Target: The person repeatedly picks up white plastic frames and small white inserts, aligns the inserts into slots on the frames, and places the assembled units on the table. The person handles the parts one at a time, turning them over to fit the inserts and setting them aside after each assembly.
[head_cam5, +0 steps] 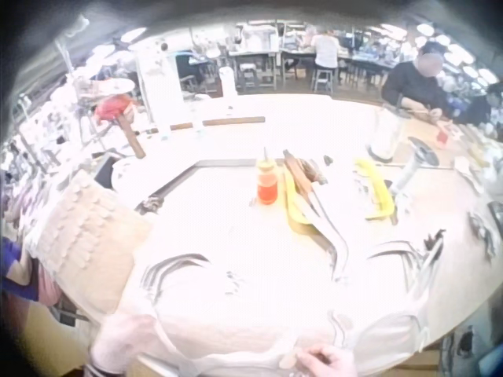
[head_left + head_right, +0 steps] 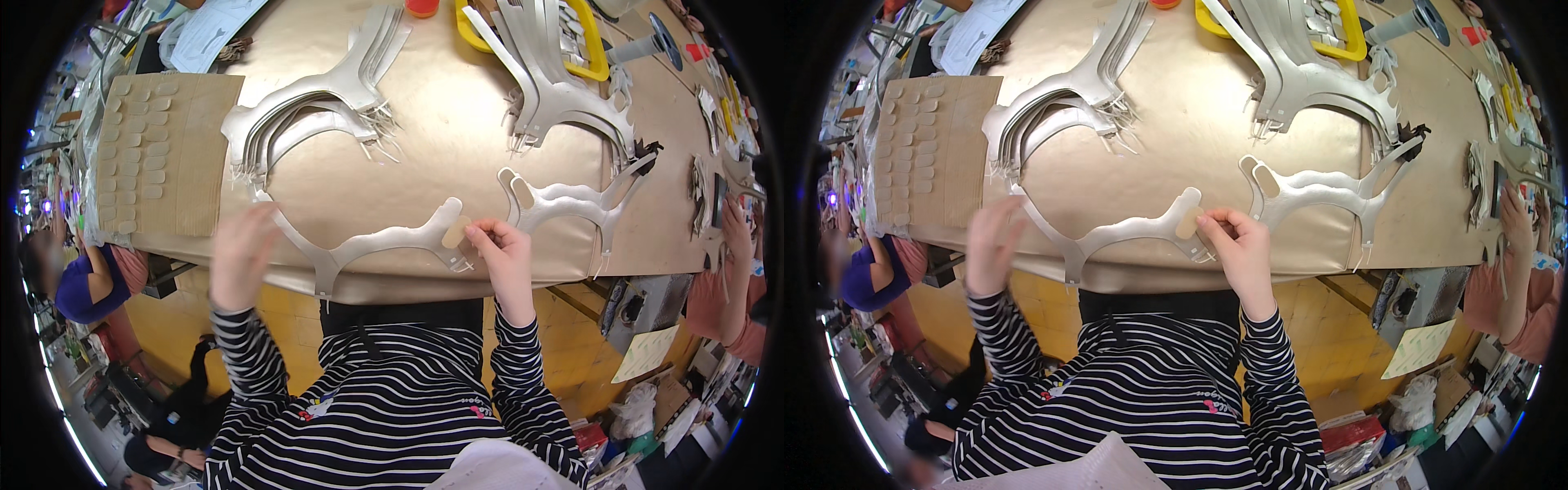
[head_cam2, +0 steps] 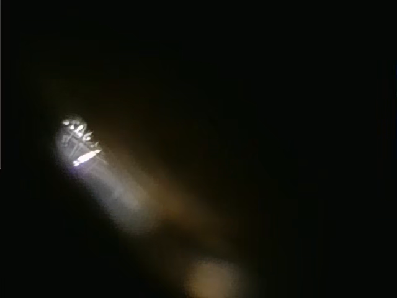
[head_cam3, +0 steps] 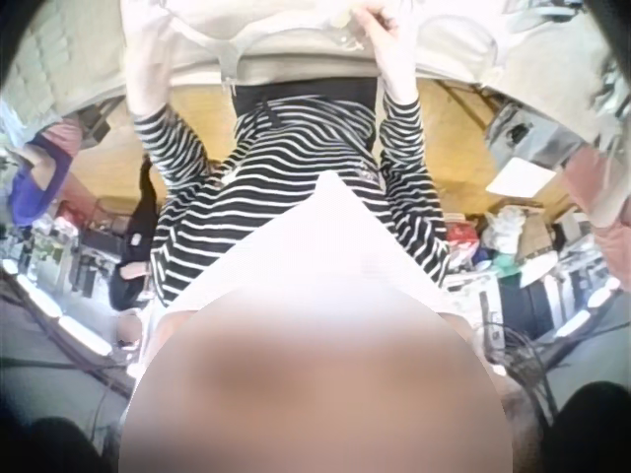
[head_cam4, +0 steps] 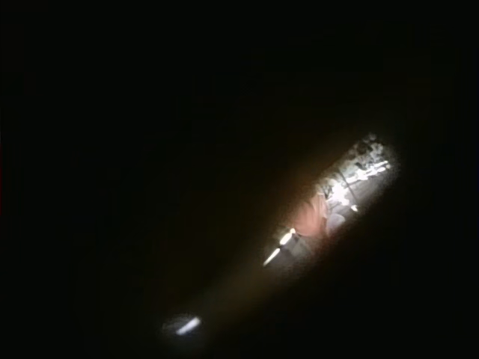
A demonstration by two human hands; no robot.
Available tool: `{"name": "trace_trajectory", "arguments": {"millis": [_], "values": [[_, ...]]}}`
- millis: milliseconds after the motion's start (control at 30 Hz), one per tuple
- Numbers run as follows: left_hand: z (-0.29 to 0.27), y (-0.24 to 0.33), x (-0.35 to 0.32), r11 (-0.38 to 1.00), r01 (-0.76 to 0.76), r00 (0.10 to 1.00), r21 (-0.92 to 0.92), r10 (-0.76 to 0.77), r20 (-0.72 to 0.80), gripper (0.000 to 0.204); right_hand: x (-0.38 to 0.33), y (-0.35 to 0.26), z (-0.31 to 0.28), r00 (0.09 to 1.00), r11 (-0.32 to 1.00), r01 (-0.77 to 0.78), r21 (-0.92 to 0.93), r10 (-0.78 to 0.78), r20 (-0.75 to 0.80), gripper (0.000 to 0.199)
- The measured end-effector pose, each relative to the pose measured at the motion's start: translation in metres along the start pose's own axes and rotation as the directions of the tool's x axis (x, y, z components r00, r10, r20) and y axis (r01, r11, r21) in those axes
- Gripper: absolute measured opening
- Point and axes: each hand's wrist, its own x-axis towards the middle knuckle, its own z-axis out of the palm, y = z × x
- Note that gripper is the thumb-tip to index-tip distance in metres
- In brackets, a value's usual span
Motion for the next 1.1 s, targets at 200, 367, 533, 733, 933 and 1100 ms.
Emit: {"name": "trace_trajectory", "arguments": {"millis": [200,367,533,733,933,1100], "values": [[-0.015,0.040,-0.005,0.911,0.137,0.941,-0.389,-0.242,-0.235,0.027,0.003,0.005,0.002,0.999,0.999,-0.023,0.039,0.022,0.038,0.015],[0.066,0.101,0.030,0.611,0.357,0.928,-0.706,-0.143,0.345,0.018,0.001,0.002,0.005,0.996,0.994,0.058,0.088,-0.064,0.058,0.013],[0.105,0.120,0.055,0.449,0.447,0.889,-0.774,-0.131,0.438,0.014,0.003,-0.002,0.002,1.000,1.000,-0.017,0.003,0.017,0.011,0.013],[0.114,0.113,0.066,0.511,0.520,0.839,-0.685,-0.155,0.522,0.016,0.007,0.001,0.006,0.994,0.994,-0.108,0.014,0.107,0.018,0.013],[0.124,0.113,0.072,0.658,0.384,0.912,-0.648,-0.163,0.375,0.015,0.011,0.002,0.020,0.994,0.979,0.003,-0.204,-0.025,-0.108,0.013],[0.130,0.119,0.074,0.732,0.363,0.925,-0.577,-0.209,0.317,0.015,0.017,0.001,0.024,0.985,0.945,0.014,-0.326,-0.069,-0.156,0.016]]}}
